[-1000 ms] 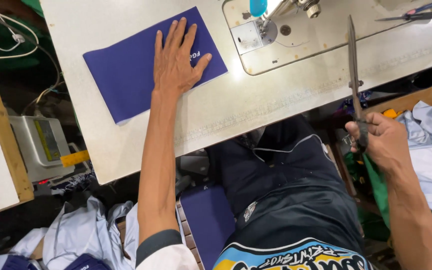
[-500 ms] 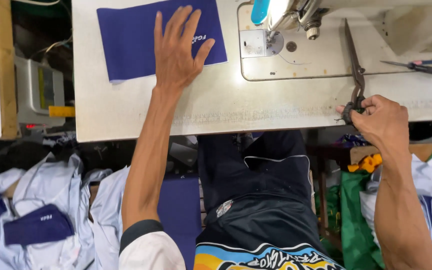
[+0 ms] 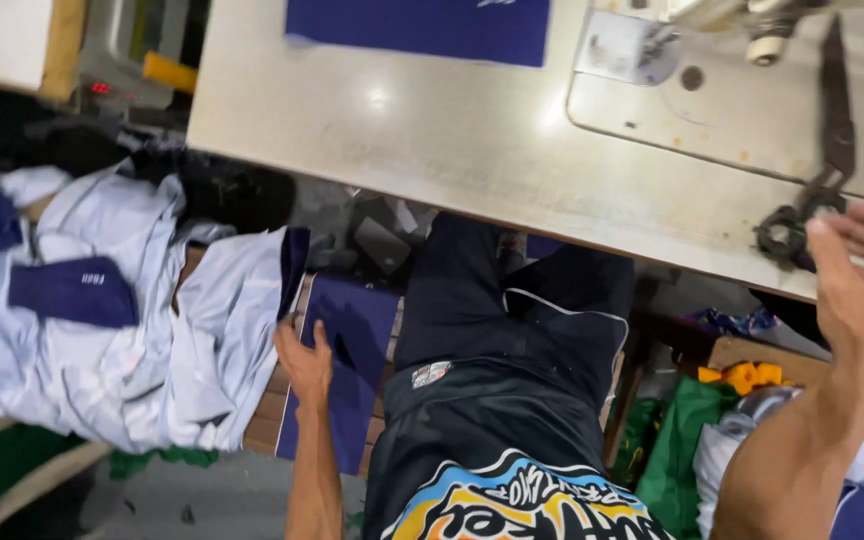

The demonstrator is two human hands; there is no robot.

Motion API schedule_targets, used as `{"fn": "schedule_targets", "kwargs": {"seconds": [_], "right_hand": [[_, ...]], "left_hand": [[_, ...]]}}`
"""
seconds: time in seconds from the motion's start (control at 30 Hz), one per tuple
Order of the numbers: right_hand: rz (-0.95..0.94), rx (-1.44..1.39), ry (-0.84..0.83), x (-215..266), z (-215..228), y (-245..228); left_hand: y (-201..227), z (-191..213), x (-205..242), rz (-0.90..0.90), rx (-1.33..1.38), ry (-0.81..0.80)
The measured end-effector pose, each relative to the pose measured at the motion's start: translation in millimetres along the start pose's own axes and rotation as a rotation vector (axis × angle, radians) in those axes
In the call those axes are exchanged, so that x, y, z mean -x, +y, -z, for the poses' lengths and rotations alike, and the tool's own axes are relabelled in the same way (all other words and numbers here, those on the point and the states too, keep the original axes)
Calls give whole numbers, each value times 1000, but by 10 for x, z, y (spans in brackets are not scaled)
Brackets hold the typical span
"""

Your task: A worker aligns blue fabric with a white template and uses industrial scissors to cut precise strips at a sewing workstation.

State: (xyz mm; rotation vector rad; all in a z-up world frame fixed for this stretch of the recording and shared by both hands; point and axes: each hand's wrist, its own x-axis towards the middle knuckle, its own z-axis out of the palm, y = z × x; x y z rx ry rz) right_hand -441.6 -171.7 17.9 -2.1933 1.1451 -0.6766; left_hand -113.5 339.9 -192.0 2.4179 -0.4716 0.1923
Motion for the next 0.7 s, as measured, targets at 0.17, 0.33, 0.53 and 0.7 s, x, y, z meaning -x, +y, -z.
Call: {"fn": "schedule_targets", "kwargs": {"seconds": [0.17,0.33,0.53,0.7], "right_hand": [[49,-280,-23,584,-312,-691],[-203,-391,-186,1083,-797,-809],[-252,-444,-404,1388,-1097,-882],[-321,-497,-573,1256,-1302,-1088]], "left_hand": [[-487,-158,622,287,-319,-228],[-726,-203,510,392,-357,-317],[-844,-104,241,626,-22,-570],[608,753,-455,383,336,-619]]}}
